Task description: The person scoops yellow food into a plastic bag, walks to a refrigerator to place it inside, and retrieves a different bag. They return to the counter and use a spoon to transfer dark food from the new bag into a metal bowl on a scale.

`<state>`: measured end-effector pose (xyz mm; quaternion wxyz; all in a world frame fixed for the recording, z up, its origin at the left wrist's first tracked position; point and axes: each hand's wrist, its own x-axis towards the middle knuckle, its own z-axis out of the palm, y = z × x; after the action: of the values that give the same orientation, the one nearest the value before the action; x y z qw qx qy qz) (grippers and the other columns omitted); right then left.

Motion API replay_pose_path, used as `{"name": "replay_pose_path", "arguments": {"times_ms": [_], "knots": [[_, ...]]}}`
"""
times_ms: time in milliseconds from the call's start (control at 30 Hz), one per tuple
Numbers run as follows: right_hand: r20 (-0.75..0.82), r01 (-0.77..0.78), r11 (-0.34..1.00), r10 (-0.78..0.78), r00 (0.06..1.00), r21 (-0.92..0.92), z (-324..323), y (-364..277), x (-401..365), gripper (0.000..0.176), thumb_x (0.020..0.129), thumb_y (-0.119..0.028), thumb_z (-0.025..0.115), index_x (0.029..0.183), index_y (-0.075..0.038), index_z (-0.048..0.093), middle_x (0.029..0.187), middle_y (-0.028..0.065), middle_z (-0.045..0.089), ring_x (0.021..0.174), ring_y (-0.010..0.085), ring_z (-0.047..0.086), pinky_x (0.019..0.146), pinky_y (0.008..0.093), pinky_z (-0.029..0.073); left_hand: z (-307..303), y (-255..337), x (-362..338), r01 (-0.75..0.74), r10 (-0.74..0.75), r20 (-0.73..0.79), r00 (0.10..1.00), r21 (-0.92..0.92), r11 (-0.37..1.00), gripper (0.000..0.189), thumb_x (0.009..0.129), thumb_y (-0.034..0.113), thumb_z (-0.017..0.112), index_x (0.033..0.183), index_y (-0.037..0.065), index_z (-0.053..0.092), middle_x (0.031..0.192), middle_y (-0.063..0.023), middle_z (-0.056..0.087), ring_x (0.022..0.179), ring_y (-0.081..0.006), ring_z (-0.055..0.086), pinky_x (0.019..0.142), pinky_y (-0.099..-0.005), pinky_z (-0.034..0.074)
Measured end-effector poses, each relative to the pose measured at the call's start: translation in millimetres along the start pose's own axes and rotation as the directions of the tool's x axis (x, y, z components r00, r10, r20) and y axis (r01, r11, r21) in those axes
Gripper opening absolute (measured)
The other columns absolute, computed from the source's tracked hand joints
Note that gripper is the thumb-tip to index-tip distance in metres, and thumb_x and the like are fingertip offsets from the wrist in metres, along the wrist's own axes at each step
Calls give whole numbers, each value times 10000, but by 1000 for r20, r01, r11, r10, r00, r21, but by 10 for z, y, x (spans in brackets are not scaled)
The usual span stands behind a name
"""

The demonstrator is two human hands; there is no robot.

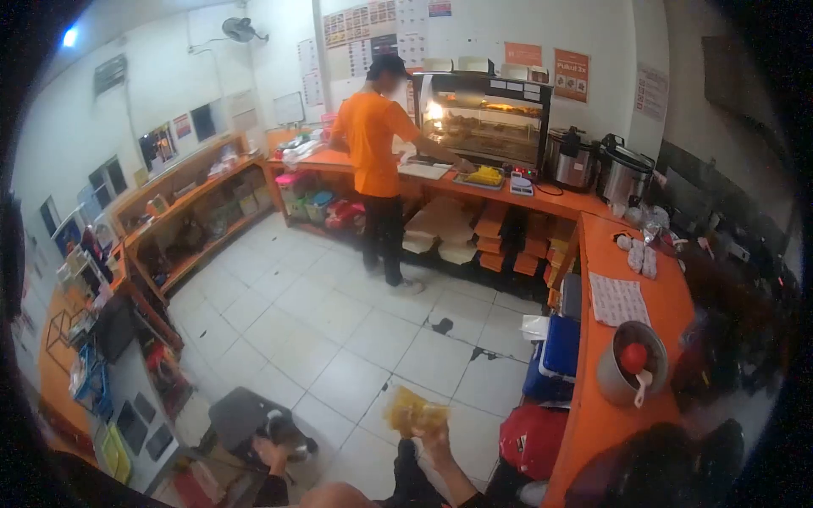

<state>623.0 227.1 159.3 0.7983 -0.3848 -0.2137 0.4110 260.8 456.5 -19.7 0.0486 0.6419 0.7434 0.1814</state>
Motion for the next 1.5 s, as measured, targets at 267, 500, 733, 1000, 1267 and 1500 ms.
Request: {"name": "replay_pose_path", "arguments": {"times_ms": [267, 500, 733, 1000, 1267, 1500], "knots": [[-159, 186, 982, -186, 970, -19, -644, -297, 2144, 548, 710, -5, 643, 1187, -105, 391, 1113, 33, 482, 1051, 168, 488, 919, 338, 405, 744, 2199, 1030, -14, 104, 258, 961, -331, 944, 701, 670, 66, 558, 1248, -145, 223, 1228, -356, 338, 1083, -473, 437, 911, -436, 405], [-87, 270, 958, -279, 956, -101, -757, -1174, 3846, 510, 728, -36, 650, 1181, -78, 421, 1117, 33, 509, 1064, 157, 492, 923, 330, 405, 1173, 3273, 1544, -56, 78, 295, 952, -83, 995, 706, 682, 195, 571, 1236, -127, 275, 1216, -333, 377, 1097, -443, 442, 910, -430, 409], [-141, 260, 953, -282, 949, -156, -1300, -1711, 4800, 500, 710, -22, 648, 1159, -54, 432, 1090, 45, 533, 1055, 172, 509, 946, 339, 383, 1762, 4390, 2037, -48, 45, 333, 942, 1, 999, 731, 695, 325, 585, 1224, -109, 326, 1204, -309, 417, 1112, -412, 447, 908, -425, 412], [-251, 313, 916, -373, 893, -250, -2387, -2360, 6463, 585, 735, -31, 663, 1222, -53, 339, 1157, 77, 473, 1101, 193, 472, 952, 347, 386, 3086, 6603, 2720, -208, 206, 433, 878, -42, 977, 783, 709, 473, 600, 1209, -89, 384, 1190, -282, 461, 1128, -377, 454, 907, -418, 415], [-439, 384, 820, -557, 705, -424, -3416, -3330, 7321, 691, 718, -26, 663, 1300, -69, 292, 1224, 75, 436, 1125, 201, 438, 948, 337, 371, 4067, 11117, 2928, 166, 756, 638, 149, -770, 617, 446, 718, 192, 591, 1120, 32, 482, 814, -46, 477, 616, -142, 394, 499, -270, 290], [-625, 303, 825, -560, 543, -477, -4197, -4043, 7826, 651, 765, 1, 524, 1347, -40, 236, 1295, 101, 356, 1209, 224, 352, 1032, 373, 256, 3347, 14213, 2027, 722, 798, 596, 87, -589, 361, 310, 747, 18, 527, 1044, 81, 463, 706, -9, 496, 461, -87, 440, 379, -240, 356]]}}
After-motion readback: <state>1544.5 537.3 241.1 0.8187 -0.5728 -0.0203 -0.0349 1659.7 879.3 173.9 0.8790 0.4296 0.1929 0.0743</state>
